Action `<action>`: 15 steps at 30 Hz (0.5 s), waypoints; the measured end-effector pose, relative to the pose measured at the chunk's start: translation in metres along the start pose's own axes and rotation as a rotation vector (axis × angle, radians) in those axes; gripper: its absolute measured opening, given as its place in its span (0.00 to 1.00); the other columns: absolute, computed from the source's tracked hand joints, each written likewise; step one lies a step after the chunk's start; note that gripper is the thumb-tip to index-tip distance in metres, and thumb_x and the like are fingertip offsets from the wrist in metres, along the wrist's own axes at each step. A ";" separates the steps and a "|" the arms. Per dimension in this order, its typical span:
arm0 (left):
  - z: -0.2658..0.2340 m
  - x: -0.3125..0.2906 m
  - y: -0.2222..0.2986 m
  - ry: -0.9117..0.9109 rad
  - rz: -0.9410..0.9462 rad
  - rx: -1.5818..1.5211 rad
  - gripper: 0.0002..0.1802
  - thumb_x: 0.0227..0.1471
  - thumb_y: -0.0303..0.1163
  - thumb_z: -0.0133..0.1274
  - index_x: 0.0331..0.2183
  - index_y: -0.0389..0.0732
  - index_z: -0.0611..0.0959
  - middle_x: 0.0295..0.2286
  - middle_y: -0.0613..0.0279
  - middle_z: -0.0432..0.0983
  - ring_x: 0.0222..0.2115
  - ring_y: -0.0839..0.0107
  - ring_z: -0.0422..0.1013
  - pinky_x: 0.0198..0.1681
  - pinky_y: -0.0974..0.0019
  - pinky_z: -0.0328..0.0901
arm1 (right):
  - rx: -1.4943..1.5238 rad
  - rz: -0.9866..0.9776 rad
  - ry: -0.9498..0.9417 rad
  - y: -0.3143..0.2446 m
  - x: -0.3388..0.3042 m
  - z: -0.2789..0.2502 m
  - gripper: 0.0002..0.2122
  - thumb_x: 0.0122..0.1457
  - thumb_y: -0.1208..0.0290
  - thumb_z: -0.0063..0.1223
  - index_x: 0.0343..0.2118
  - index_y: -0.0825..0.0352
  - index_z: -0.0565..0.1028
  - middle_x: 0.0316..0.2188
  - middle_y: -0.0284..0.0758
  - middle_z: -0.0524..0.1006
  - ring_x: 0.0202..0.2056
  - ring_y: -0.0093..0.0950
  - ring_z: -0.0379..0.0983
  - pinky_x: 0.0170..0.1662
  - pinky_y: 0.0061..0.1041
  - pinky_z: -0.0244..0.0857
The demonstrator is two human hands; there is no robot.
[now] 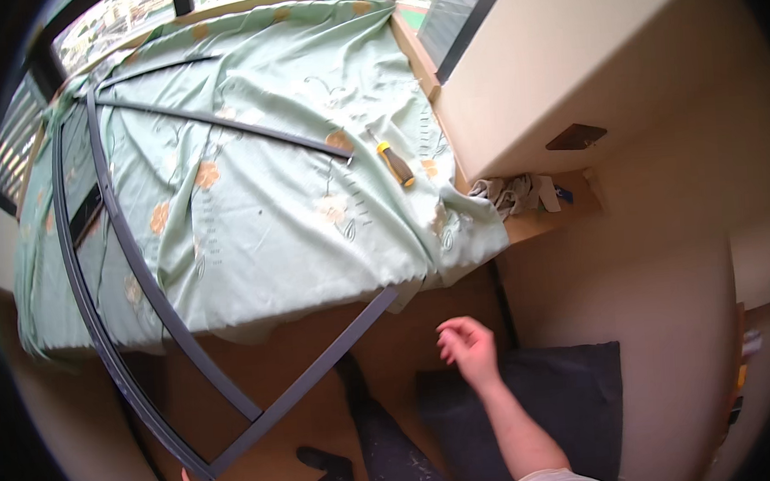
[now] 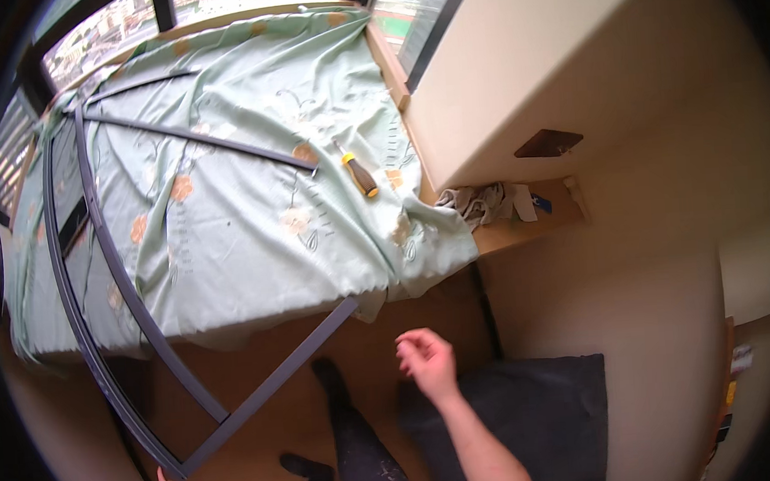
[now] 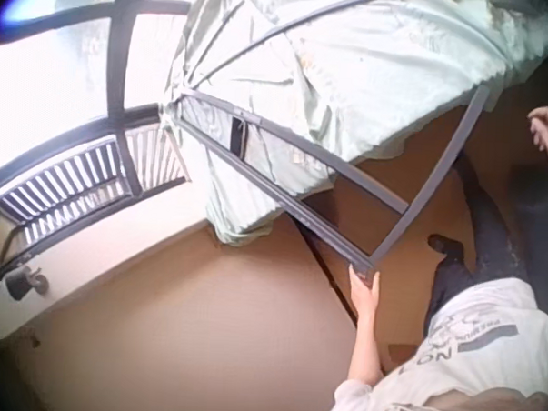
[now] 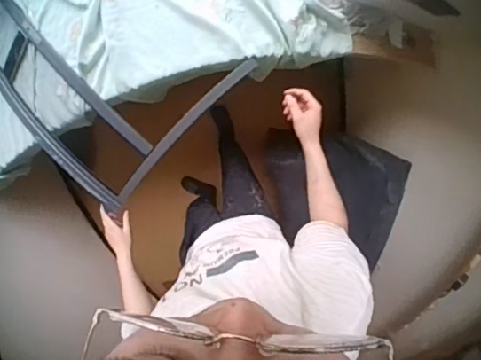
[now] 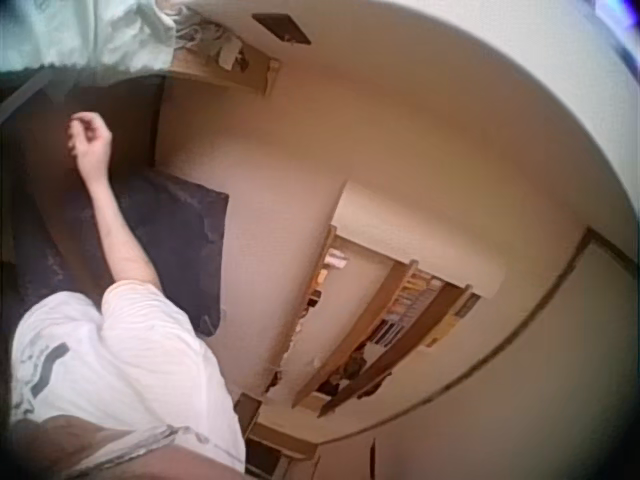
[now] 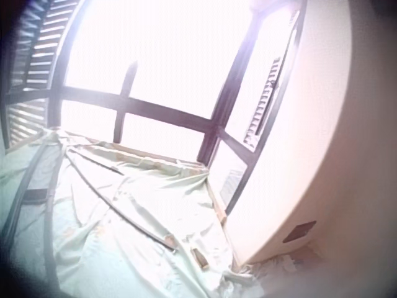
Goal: The person assembles a window screen frame by fitting rubber gaskets and corner pieces together, then secures the components using a screwdriver and refers to a smartphone during the process.
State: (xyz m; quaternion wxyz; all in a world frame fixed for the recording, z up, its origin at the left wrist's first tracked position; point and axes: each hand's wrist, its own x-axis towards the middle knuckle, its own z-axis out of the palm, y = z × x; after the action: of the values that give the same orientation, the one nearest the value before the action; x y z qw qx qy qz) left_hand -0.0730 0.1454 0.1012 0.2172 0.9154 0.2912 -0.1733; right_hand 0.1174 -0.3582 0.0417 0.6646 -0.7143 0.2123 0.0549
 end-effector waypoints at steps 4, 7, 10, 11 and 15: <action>-0.010 -0.008 0.006 0.169 0.108 0.106 0.34 0.54 0.41 0.58 0.56 0.35 0.66 0.45 0.45 0.69 0.41 0.53 0.69 0.44 0.59 0.66 | -0.322 -0.349 0.230 -0.040 0.073 -0.036 0.02 0.57 0.79 0.55 0.32 0.70 0.77 0.26 0.30 0.76 0.24 0.18 0.73 0.28 0.16 0.66; -0.027 -0.003 0.033 0.293 0.115 0.185 0.28 0.54 0.39 0.57 0.52 0.35 0.70 0.42 0.45 0.71 0.37 0.52 0.70 0.42 0.58 0.66 | -0.428 -0.474 0.216 -0.073 0.112 -0.015 0.02 0.54 0.80 0.56 0.31 0.70 0.77 0.27 0.33 0.76 0.24 0.21 0.74 0.27 0.18 0.67; -0.036 0.012 0.069 0.354 0.188 0.117 0.18 0.54 0.36 0.56 0.44 0.36 0.75 0.37 0.48 0.72 0.35 0.55 0.71 0.39 0.58 0.67 | -0.397 -0.565 0.135 -0.087 0.150 0.023 0.03 0.53 0.81 0.56 0.31 0.70 0.77 0.28 0.36 0.77 0.24 0.25 0.75 0.27 0.21 0.67; -0.034 0.021 0.074 0.322 0.190 0.094 0.18 0.54 0.36 0.56 0.44 0.38 0.75 0.36 0.49 0.72 0.34 0.57 0.71 0.38 0.58 0.67 | -0.417 -0.648 0.126 -0.092 0.165 0.034 0.04 0.53 0.82 0.56 0.32 0.70 0.77 0.29 0.37 0.77 0.25 0.28 0.75 0.28 0.22 0.68; -0.015 0.069 0.151 0.360 0.371 -0.088 0.09 0.44 0.23 0.56 0.31 0.37 0.76 0.23 0.59 0.64 0.19 0.67 0.62 0.22 0.66 0.57 | -0.670 -0.843 0.169 -0.110 0.233 0.063 0.10 0.49 0.82 0.57 0.36 0.68 0.75 0.33 0.39 0.74 0.36 0.36 0.73 0.39 0.33 0.68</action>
State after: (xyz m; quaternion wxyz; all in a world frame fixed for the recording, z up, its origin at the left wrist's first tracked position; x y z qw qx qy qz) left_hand 0.0746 0.0734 0.1276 0.2297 0.9589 0.1596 0.0481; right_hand 0.3823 -0.3475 0.0522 0.3455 -0.9122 -0.0690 -0.2093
